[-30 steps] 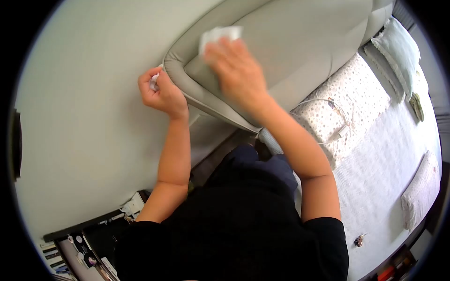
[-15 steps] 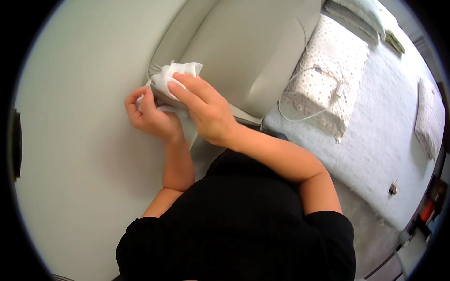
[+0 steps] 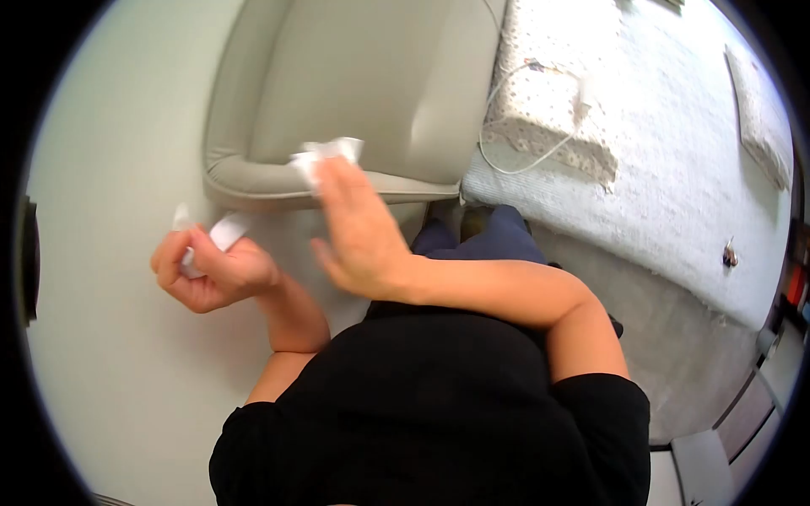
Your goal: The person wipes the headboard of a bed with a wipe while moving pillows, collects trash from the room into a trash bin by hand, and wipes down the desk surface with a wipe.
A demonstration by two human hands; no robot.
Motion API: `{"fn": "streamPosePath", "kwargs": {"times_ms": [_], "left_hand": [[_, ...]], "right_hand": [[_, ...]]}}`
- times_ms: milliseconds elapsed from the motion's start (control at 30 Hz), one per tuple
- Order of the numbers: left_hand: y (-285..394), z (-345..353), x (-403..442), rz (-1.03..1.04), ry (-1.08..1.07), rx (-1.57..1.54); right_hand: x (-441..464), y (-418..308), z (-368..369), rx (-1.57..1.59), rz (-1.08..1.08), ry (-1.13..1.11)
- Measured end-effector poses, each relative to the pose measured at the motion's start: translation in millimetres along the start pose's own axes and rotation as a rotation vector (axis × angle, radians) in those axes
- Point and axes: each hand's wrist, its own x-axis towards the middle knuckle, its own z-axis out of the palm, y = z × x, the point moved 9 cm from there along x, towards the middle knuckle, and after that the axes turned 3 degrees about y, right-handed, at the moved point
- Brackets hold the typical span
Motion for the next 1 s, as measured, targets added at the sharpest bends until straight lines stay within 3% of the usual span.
{"fn": "streamPosePath", "kwargs": {"times_ms": [133,300,367,433,533,833,1000], "left_hand": [[2,39,4,-0.051,-0.133,0.016],[8,70,-1,-0.018,-0.257,0.099],[9,70,-4,-0.003,-0.256,0.202],[12,73,-6,0.087,-0.279,0.311],[11,69,-7,0.029,-0.216,0.269],[15,70,-10,0.049,-0.163,0.351],[14,67,-9,0.044,-0.164,0.369]], "right_hand": [[-4,18,0,0.082,-0.103,0.094],[-59,110,4,-0.013,-0.123,0.108],[-87,153,13,-0.045,-0.089,-0.001],[-113,195,15,-0.088,0.017,-0.045],[-150,246,27,-0.123,0.155,-0.13],[-213,340,44,-0.145,0.658,0.064],[-265,455,79,-0.076,0.926,-0.203]]}}
